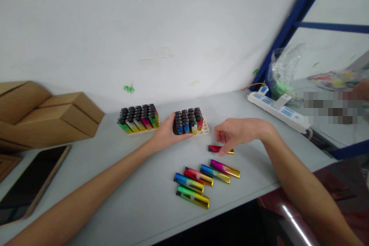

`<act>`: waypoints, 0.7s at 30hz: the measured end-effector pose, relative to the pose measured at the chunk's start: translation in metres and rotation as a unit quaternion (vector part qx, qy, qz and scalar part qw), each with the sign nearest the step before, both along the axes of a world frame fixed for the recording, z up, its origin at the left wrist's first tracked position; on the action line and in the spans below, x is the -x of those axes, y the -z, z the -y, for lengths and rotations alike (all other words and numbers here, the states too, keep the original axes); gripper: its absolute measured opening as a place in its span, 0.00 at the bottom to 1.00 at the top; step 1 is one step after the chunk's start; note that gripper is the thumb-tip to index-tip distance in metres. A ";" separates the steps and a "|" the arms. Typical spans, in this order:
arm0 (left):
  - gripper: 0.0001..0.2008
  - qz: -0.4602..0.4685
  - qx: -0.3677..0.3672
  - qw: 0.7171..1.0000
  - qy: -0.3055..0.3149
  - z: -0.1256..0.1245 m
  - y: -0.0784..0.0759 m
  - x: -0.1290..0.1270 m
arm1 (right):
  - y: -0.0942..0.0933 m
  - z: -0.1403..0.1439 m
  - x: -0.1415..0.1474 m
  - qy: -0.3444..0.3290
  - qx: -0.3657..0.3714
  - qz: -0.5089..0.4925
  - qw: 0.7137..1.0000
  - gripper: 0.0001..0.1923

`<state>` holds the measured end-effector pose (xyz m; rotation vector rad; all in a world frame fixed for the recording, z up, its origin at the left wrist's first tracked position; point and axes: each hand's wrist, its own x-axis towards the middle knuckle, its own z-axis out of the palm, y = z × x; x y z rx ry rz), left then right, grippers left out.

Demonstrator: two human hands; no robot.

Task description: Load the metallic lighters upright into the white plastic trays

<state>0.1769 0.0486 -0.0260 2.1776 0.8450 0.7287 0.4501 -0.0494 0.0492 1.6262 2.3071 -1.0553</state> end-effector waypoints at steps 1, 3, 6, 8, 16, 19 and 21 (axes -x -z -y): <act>0.37 -0.002 -0.002 1.000 -0.003 0.000 0.000 0.000 | 0.003 0.000 0.003 -0.009 0.006 0.015 1.000 0.21; 0.37 -0.006 -0.005 1.000 -0.009 0.000 0.001 0.000 | 0.008 -0.001 0.009 -0.042 -0.006 0.022 0.999 0.16; 0.37 -0.002 -0.006 1.000 -0.008 -0.002 0.003 0.000 | 0.009 -0.003 0.012 -0.099 -0.064 -0.032 0.993 0.11; 0.36 0.003 -0.006 1.000 -0.002 -0.002 0.003 0.000 | 0.005 -0.003 0.010 -0.096 -0.091 -0.095 0.987 0.11; 0.33 0.015 -0.009 1.000 0.002 -0.003 0.005 0.000 | -0.010 -0.002 0.005 -0.018 -0.046 -0.287 0.957 0.15; 0.33 0.011 -0.016 1.000 0.001 -0.003 0.005 0.001 | -0.005 -0.003 0.007 -0.007 -0.038 -0.348 0.937 0.16; 0.34 0.010 -0.014 1.000 0.001 -0.004 0.006 0.001 | -0.002 -0.003 0.010 -0.009 -0.015 -0.389 0.921 0.16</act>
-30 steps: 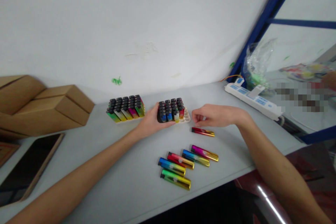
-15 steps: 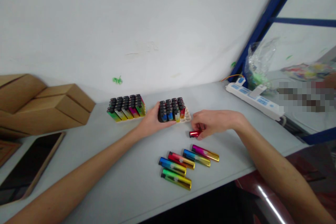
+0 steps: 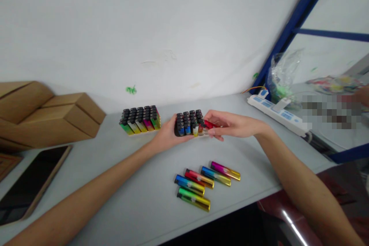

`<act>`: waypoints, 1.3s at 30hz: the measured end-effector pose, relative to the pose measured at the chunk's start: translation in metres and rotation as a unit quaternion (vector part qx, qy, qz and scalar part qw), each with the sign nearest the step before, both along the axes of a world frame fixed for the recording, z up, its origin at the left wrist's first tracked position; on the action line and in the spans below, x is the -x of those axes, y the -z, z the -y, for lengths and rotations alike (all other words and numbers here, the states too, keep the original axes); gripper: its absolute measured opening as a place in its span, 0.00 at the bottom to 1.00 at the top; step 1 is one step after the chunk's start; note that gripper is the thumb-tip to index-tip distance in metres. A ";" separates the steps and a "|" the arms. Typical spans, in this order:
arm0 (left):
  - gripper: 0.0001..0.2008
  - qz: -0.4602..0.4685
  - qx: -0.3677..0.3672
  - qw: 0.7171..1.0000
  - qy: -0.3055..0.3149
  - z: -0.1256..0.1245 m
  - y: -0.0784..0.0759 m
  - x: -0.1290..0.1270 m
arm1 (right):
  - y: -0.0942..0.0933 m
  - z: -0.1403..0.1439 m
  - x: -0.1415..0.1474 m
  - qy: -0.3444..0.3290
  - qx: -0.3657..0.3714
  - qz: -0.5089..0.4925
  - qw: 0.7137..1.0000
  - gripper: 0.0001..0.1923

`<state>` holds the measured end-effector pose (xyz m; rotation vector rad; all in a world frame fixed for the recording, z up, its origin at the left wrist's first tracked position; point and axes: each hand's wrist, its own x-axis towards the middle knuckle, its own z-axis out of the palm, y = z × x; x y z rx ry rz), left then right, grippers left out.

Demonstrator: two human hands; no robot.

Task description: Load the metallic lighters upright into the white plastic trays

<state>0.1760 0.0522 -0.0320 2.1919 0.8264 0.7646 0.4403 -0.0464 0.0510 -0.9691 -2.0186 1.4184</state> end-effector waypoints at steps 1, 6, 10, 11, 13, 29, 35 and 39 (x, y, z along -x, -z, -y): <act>0.34 0.002 0.002 1.000 0.000 0.000 0.001 0.000 | 0.001 0.000 0.003 -0.005 0.011 -0.018 1.000 0.16; 0.33 0.010 0.007 1.000 0.005 -0.001 0.003 0.000 | 0.011 -0.003 0.023 0.010 0.012 -0.055 0.998 0.18; 0.33 0.010 0.010 1.000 0.005 -0.001 0.001 0.000 | 0.023 -0.010 0.035 0.054 -0.039 -0.058 0.996 0.22; 0.33 0.011 0.012 1.000 0.007 -0.001 0.001 0.000 | 0.024 -0.011 0.036 0.066 -0.046 -0.064 0.995 0.24; 0.33 0.011 0.012 1.000 0.008 0.000 -0.001 0.000 | 0.025 -0.011 0.038 0.089 -0.058 -0.079 0.991 0.26; 0.33 0.006 0.001 1.000 0.008 0.000 0.000 0.001 | 0.030 -0.012 0.039 0.222 -0.101 -0.057 0.968 0.17; 0.33 0.000 0.002 1.000 0.009 0.001 -0.002 0.000 | 0.026 -0.011 0.039 0.216 -0.113 -0.044 0.969 0.16; 0.32 0.002 0.001 1.000 0.009 0.001 -0.003 0.001 | 0.025 -0.011 0.038 0.214 -0.117 -0.039 0.969 0.16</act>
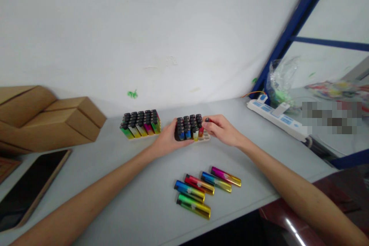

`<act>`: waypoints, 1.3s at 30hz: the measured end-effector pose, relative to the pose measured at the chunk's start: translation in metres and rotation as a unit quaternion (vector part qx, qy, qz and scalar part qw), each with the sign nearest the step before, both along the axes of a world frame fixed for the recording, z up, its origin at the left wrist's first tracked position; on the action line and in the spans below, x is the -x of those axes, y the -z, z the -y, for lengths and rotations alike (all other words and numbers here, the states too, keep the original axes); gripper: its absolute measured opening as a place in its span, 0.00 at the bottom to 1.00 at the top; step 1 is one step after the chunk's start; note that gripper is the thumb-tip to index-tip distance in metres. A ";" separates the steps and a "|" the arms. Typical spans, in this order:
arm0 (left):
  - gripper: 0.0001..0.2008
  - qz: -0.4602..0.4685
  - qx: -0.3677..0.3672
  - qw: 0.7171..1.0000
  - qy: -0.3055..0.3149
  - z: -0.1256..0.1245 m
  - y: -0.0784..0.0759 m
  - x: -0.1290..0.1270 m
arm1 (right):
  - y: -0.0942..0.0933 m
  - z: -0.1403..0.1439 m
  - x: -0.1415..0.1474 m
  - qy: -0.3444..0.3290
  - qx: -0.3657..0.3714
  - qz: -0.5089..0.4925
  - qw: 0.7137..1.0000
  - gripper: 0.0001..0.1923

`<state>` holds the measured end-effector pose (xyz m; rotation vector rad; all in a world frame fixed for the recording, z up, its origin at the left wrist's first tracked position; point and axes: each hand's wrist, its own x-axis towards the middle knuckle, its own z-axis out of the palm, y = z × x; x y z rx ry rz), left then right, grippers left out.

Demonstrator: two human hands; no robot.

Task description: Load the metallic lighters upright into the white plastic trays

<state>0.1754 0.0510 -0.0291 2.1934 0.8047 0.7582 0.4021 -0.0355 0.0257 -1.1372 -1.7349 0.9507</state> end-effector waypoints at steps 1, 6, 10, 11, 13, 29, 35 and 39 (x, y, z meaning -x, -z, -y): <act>0.33 0.001 0.000 1.000 -0.001 0.000 0.000 0.000 | 0.000 0.000 0.000 -0.001 0.000 0.000 1.000 0.16; 0.34 0.000 0.005 1.000 0.000 0.000 0.000 0.000 | 0.000 -0.001 -0.001 0.007 -0.019 0.007 1.000 0.22; 0.33 -0.003 -0.002 1.000 -0.004 0.000 0.000 0.000 | -0.002 -0.002 -0.008 0.052 -0.043 0.027 0.997 0.23; 0.33 -0.003 -0.005 1.000 -0.006 0.000 0.000 0.000 | -0.003 -0.003 -0.011 0.054 -0.041 0.013 0.998 0.22; 0.34 -0.003 -0.008 1.000 -0.009 0.000 0.001 0.000 | -0.006 -0.005 -0.016 0.039 -0.034 -0.034 0.998 0.20; 0.34 -0.005 0.005 1.000 -0.006 -0.001 0.003 0.000 | -0.027 0.001 -0.037 -0.071 -0.020 0.002 0.997 0.15; 0.34 0.002 0.006 1.000 -0.003 0.000 0.001 -0.001 | -0.018 -0.001 -0.039 -0.039 -0.028 0.077 0.996 0.19; 0.34 -0.006 0.009 1.000 -0.008 0.000 0.002 0.000 | -0.012 -0.003 -0.035 -0.011 -0.011 0.118 0.993 0.17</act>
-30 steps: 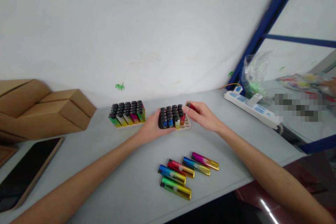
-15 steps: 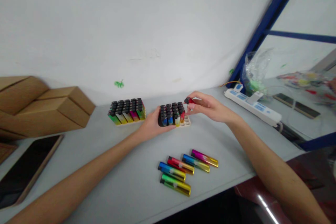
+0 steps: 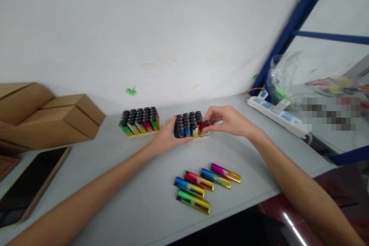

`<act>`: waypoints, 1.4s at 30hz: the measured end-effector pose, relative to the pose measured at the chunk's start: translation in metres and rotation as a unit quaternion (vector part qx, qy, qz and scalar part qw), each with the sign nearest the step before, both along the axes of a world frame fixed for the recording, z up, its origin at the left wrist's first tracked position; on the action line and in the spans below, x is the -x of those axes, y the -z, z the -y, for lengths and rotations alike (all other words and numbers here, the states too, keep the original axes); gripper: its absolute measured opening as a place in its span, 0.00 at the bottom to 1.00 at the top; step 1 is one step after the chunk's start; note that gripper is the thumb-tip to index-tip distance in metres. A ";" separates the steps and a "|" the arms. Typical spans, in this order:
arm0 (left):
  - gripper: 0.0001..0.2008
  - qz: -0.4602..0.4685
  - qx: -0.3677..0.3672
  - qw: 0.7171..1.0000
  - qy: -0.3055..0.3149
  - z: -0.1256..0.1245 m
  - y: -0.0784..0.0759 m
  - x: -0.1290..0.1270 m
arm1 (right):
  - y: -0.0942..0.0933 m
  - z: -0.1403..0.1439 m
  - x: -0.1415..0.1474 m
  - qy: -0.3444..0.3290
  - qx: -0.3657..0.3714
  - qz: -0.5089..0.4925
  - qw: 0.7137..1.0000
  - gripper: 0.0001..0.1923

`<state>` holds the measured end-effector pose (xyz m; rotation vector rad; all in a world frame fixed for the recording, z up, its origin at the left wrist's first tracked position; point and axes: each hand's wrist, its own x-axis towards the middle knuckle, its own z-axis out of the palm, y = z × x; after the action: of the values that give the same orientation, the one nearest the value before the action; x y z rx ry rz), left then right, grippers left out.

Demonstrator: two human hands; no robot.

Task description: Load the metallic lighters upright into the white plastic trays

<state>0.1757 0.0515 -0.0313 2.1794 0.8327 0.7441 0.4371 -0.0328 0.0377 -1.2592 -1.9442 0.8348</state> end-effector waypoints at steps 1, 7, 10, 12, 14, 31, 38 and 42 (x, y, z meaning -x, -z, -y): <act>0.34 -0.002 -0.001 1.000 -0.001 0.000 0.000 0.000 | 0.000 0.000 0.002 0.003 0.000 0.014 1.000 0.17; 0.34 0.004 -0.006 1.000 0.005 -0.001 0.000 0.000 | -0.003 0.002 0.007 0.014 -0.020 0.055 0.998 0.16; 0.34 0.003 -0.009 1.000 0.003 -0.001 0.001 0.001 | -0.003 0.002 0.007 0.018 -0.024 0.065 0.997 0.16; 0.34 -0.002 -0.009 1.000 0.000 -0.001 0.002 0.001 | 0.000 0.001 0.009 0.019 -0.022 0.076 0.997 0.15; 0.35 -0.007 -0.008 1.000 -0.005 -0.001 0.002 0.000 | 0.003 0.000 0.012 0.025 -0.016 0.084 0.996 0.14; 0.35 -0.007 -0.003 1.000 -0.006 0.001 0.000 0.000 | -0.014 0.022 -0.007 -0.148 0.255 0.296 0.909 0.26; 0.34 -0.009 -0.009 1.000 -0.004 0.001 -0.001 0.000 | -0.011 0.032 0.016 -0.183 0.231 0.351 0.889 0.21; 0.34 -0.006 -0.014 1.000 -0.003 0.001 0.000 0.000 | -0.015 0.036 0.019 -0.170 0.205 0.353 0.897 0.10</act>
<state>0.1758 0.0503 -0.0313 2.2087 0.8409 0.7510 0.4183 -0.0693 0.0525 -1.6566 -2.7254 1.1078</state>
